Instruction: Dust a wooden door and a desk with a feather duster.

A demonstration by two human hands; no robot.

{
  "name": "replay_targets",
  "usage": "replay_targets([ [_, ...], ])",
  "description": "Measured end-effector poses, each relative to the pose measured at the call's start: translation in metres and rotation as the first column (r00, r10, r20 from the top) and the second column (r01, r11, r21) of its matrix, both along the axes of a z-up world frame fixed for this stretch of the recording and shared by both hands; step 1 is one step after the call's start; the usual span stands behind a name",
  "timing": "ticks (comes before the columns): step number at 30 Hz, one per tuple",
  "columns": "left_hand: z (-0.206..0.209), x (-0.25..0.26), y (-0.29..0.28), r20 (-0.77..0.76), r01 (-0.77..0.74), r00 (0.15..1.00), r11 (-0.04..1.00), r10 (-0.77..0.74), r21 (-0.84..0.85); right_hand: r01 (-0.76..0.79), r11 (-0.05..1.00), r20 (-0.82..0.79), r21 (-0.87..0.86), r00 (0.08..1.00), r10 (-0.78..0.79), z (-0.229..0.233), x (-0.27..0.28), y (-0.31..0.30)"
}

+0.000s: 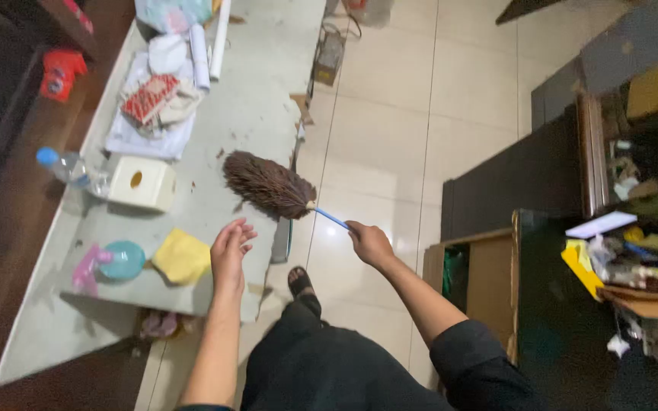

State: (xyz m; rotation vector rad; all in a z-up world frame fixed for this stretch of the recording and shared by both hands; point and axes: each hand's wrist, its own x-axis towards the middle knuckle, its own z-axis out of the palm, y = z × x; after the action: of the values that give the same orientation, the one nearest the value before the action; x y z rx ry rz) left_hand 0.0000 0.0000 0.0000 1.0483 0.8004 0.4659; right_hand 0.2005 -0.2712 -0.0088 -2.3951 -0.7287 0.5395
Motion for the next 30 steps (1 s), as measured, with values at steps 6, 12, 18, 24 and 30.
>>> replay_targets([
  [6,-0.008,0.047,0.038,-0.004,-0.04,0.999,0.999,0.04,0.017,0.113,0.987,0.098,-0.118,0.99,-0.102,0.01,0.069,0.058],
  [12,-0.007,0.096,0.07,0.021,-0.01,1.0,1.0,0.01,0.012,-0.068,0.984,0.022,-0.163,0.997,0.072,0.04,0.098,0.075],
  [18,0.005,0.143,0.086,-0.014,0.006,1.0,1.0,-0.006,0.031,0.231,0.972,0.013,-0.055,0.973,-0.23,0.022,0.132,0.079],
  [24,-0.012,0.211,0.093,-0.048,0.061,0.997,0.997,-0.059,0.053,0.339,0.898,-0.001,0.281,0.936,-0.352,-0.075,0.229,0.047],
  [30,0.005,0.346,0.082,-0.042,0.175,0.984,0.977,-0.171,0.122,0.705,0.67,-0.662,0.235,0.62,-0.421,-0.038,0.318,0.014],
])
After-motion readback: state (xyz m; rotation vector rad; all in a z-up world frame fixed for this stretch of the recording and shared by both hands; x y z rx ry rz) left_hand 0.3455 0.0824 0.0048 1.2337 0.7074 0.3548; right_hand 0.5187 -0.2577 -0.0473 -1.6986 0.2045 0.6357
